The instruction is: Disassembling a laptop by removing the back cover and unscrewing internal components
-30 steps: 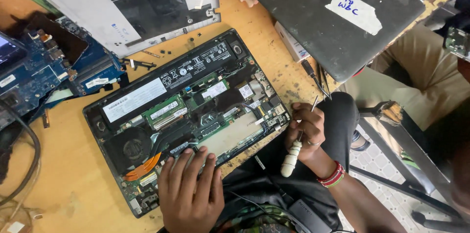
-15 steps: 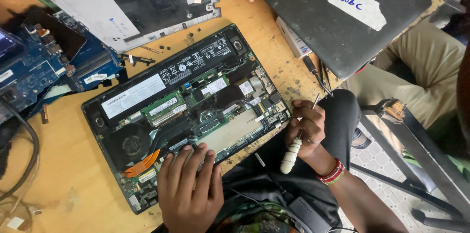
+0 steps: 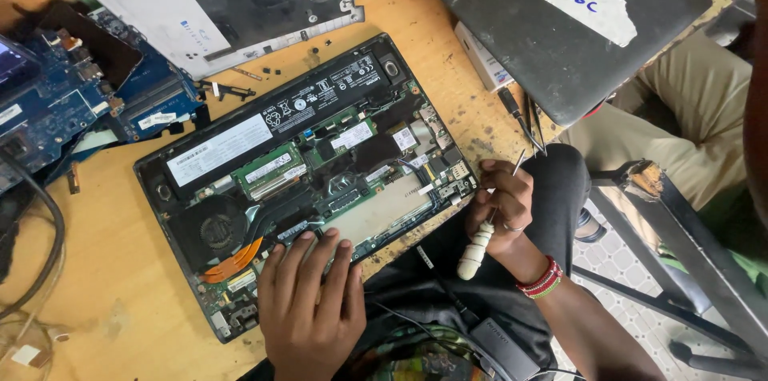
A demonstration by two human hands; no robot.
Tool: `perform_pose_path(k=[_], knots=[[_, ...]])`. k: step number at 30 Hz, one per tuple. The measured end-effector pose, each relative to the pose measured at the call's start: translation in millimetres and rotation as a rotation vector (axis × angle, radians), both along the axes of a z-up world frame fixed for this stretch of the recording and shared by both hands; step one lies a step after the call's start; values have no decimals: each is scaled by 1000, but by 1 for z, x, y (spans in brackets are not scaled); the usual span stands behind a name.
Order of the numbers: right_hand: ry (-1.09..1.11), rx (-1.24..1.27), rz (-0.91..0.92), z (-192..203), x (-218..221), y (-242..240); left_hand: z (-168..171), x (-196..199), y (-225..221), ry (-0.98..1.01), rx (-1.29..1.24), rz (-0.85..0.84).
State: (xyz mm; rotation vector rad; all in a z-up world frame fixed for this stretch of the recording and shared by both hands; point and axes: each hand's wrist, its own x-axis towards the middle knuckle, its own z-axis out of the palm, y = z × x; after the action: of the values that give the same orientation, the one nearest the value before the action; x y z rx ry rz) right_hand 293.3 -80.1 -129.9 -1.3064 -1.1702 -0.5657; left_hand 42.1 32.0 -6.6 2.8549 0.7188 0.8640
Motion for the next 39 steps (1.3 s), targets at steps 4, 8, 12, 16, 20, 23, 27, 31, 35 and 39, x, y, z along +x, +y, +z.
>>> perform_pose_path(k=[4,8,12,16,20,23,27,31,35,39], knots=[[-10,4,-19,2,-1,1,-1,-1,-1,19,-39,14],[-15,0,-8,3,1,2,1,0,-1,11,-25,8],[-27,27,5,3,3,3,1,0,-1,0,-17,3],[-34,11,47,4,3,1,0,0,-2,9,-17,11],[2,-38,-8,5,-3,-3,-1,-1,-2,16,-24,7],[-2,-27,-10,4,-2,-1,1,-1,-1,5,-18,6],[-14,-2,17,1,2,0,1,0,0,-1,-26,4],[0,-14,27,2,1,0,1,0,0,14,-43,12],[0,5,-15,-2,1,2,3,0,2,-2,-25,-6],[-32,32,-21,-4,4,3,2,-1,0,-1,-55,-7]])
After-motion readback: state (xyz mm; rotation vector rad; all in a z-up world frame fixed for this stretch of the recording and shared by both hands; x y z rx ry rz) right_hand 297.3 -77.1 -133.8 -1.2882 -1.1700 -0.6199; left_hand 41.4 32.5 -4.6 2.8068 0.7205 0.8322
